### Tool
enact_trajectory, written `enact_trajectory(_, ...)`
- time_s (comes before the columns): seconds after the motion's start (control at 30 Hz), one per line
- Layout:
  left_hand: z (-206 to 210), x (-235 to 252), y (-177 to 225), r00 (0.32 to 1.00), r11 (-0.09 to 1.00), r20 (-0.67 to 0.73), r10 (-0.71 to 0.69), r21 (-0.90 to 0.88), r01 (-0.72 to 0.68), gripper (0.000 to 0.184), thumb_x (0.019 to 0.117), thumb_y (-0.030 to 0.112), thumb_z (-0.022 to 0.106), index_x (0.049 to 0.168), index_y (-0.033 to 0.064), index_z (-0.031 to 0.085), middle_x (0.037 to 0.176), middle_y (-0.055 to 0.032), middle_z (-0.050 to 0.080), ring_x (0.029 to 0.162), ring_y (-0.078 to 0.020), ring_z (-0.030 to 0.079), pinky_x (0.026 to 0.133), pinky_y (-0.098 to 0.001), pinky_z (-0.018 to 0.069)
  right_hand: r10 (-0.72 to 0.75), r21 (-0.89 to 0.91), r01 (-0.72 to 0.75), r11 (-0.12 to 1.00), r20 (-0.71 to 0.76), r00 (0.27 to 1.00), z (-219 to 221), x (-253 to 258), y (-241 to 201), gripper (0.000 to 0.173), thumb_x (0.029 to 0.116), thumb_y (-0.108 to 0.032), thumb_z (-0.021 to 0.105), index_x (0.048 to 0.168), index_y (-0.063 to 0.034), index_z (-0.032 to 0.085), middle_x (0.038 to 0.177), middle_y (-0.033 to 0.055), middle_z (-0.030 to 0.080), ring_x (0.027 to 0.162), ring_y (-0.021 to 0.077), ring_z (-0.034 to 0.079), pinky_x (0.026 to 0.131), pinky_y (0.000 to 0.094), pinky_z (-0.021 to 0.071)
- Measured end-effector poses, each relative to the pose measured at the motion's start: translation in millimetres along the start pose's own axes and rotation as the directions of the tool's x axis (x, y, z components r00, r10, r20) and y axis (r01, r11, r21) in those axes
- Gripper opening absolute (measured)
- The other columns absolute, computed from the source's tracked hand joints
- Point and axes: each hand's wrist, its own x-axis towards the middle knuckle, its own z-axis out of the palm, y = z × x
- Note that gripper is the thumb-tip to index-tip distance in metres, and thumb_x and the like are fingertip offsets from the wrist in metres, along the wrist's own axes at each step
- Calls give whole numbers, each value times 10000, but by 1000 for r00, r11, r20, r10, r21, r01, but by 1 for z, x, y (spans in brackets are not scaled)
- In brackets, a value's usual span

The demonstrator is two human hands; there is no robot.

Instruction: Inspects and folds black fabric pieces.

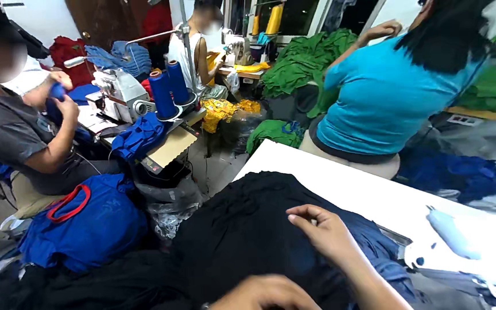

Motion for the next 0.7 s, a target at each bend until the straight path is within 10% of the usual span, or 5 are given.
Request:
enact_trajectory(0.1,-60,-17,-8,837,722,-528,-144,522,454,326,1029,266,573,1294,111,681,1263,-48,691,1172,-179,652,1000,-409,547,-319,-331,329,884,86,944,19,31,-1,154,965,-45,658,1086,-31,752,1036,139,702,965,275,689,865,501,578)
enact_trajectory(0.2,-97,-37,-31,647,369,-695,-313,539,758,406,1068,336,456,1359,131,652,1311,-104,670,1260,-326,603,1047,-618,449,-373,-436,440,785,235,898,36,63,1,253,969,14,622,1198,-15,726,1222,198,677,1111,348,677,957,530,559)
enact_trajectory(0.33,-102,-42,-39,567,400,-663,-489,407,821,394,1071,377,454,1312,164,683,1259,-39,712,1211,-211,647,1069,-560,451,-274,-446,394,804,311,910,48,82,1,208,974,-26,649,1167,-2,722,1213,210,652,1083,351,668,938,526,561)
enact_trajectory(0.57,-94,-33,-40,622,489,-649,-438,408,771,262,996,344,590,1048,126,725,1030,-31,709,1055,-192,654,1010,-480,476,-446,-332,497,802,221,867,18,76,0,75,939,-4,679,1005,-11,714,989,136,716,897,280,702,828,518,583)
enact_trajectory(0.7,-88,-33,-34,653,606,-677,-340,374,702,179,936,264,636,956,104,714,891,-11,697,818,-80,663,767,-276,562,-520,-306,534,788,133,844,-2,63,-1,136,969,-112,593,1021,-51,703,939,66,693,826,166,667,753,397,579)
